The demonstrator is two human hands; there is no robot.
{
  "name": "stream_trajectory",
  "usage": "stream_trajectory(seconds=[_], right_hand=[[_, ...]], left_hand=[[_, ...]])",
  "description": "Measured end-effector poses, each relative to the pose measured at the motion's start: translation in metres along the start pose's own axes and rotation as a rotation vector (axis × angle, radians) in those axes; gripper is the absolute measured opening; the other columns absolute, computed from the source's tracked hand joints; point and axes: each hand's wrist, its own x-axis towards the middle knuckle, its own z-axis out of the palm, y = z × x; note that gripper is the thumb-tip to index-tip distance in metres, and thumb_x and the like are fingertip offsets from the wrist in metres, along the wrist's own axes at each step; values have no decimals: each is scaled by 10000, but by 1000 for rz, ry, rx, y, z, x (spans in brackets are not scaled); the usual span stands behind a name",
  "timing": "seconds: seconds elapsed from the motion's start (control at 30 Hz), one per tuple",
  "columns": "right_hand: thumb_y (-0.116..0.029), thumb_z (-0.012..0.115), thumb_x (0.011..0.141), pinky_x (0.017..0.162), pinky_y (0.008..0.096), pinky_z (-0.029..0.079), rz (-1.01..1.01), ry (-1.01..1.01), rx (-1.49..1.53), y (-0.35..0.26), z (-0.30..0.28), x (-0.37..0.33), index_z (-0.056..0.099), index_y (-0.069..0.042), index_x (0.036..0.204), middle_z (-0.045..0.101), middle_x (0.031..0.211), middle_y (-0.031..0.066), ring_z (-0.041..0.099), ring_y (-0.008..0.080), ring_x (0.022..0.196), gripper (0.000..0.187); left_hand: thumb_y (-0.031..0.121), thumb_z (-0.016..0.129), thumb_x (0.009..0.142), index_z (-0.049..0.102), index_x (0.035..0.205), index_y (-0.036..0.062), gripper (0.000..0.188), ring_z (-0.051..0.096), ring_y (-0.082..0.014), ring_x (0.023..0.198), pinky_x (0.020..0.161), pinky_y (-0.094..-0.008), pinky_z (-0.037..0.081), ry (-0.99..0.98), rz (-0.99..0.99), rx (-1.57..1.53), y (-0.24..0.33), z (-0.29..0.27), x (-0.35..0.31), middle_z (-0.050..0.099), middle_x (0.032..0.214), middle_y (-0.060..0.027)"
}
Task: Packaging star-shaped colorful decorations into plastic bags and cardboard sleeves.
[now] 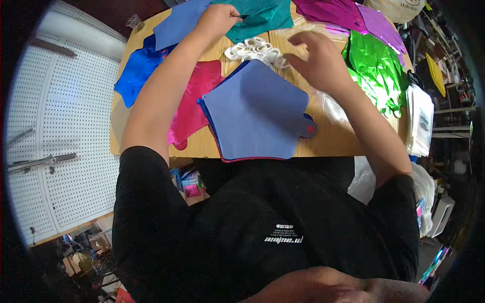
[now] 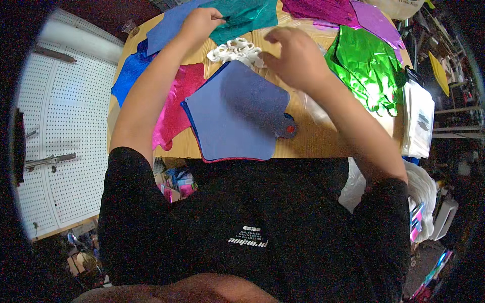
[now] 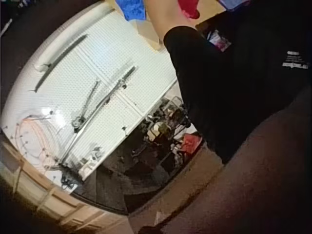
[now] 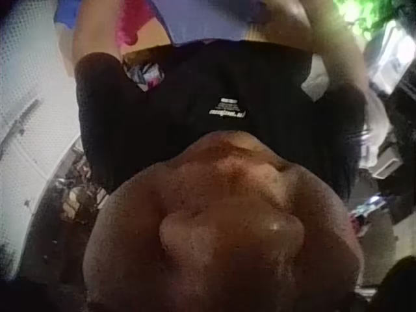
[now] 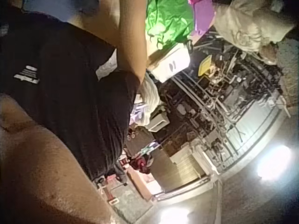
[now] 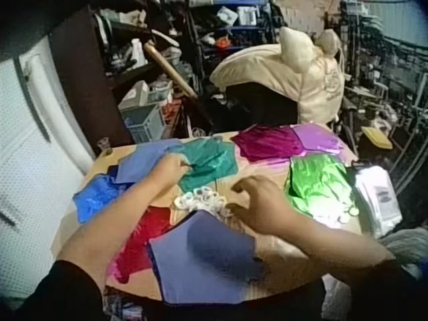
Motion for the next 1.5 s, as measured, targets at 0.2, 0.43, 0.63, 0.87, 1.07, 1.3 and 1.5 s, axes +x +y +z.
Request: stream_trajectory(seconds=[0.2, 0.43, 0.63, 0.87, 1.07, 1.3, 1.5], right_hand=[[-310, 835, 816, 929, 454, 544, 38, -61, -193, 34, 36, 81, 695, -30, 1197, 721, 1122, 217, 684, 378, 1091, 492], [-290, 751, 782, 1194, 494, 348, 240, -371, -158, -6, 31, 114, 597, -152, 1404, 428, 1586, 165, 334, 408, 1496, 656], [-319, 670, 833, 1194, 524, 330, -462, 71, -500, 21, 59, 117, 717, -136, 1259, 431, 1570, 173, 331, 431, 1480, 466], [-546, 645, 834, 1172, 592, 298, -470, -20, -738, 31, 59, 135, 782, -36, 1114, 567, 1422, 183, 375, 407, 1423, 598], [-614, 619, 857, 1087, 515, 399, -355, -40, -691, 67, 53, 107, 798, -19, 988, 714, 1179, 145, 486, 328, 1301, 634], [-469, 722, 900, 1034, 456, 495, -296, -196, -362, 54, 65, 130, 637, 11, 1262, 656, 1264, 236, 621, 405, 1203, 606], [-546, 649, 922, 1079, 468, 461, -225, -293, -413, 57, 78, 132, 643, 22, 1270, 646, 1297, 240, 613, 402, 1225, 666]], left_hand=[[286, 873, 779, 766, 891, 25, 304, 667, -222, 699, 657, -379, 510, 18, -155, -70, 8, -6, 5, 715, 764, -129], [175, 891, 739, 754, 926, 29, 274, 688, -249, 744, 729, -383, 542, -147, -303, -74, -1, -15, 9, 738, 813, -126], [62, 868, 730, 755, 969, 4, 270, 676, -226, 758, 752, -393, 546, 17, 72, -360, 19, -14, 2, 756, 847, -128], [133, 827, 821, 730, 934, 2, 198, 613, -183, 668, 666, -374, 509, -181, -319, -277, -21, -11, 10, 700, 742, -93], [140, 757, 908, 680, 847, -2, 173, 568, -163, 668, 622, -379, 481, 93, -397, -545, 7, 4, 28, 636, 719, -58], [116, 723, 910, 679, 915, -6, 130, 604, -163, 717, 635, -348, 488, 256, -374, -652, -39, 0, 34, 668, 785, -73], [148, 656, 919, 683, 963, 2, 154, 691, -301, 780, 713, -418, 529, 523, -371, -188, -64, -30, 56, 724, 864, -181]])
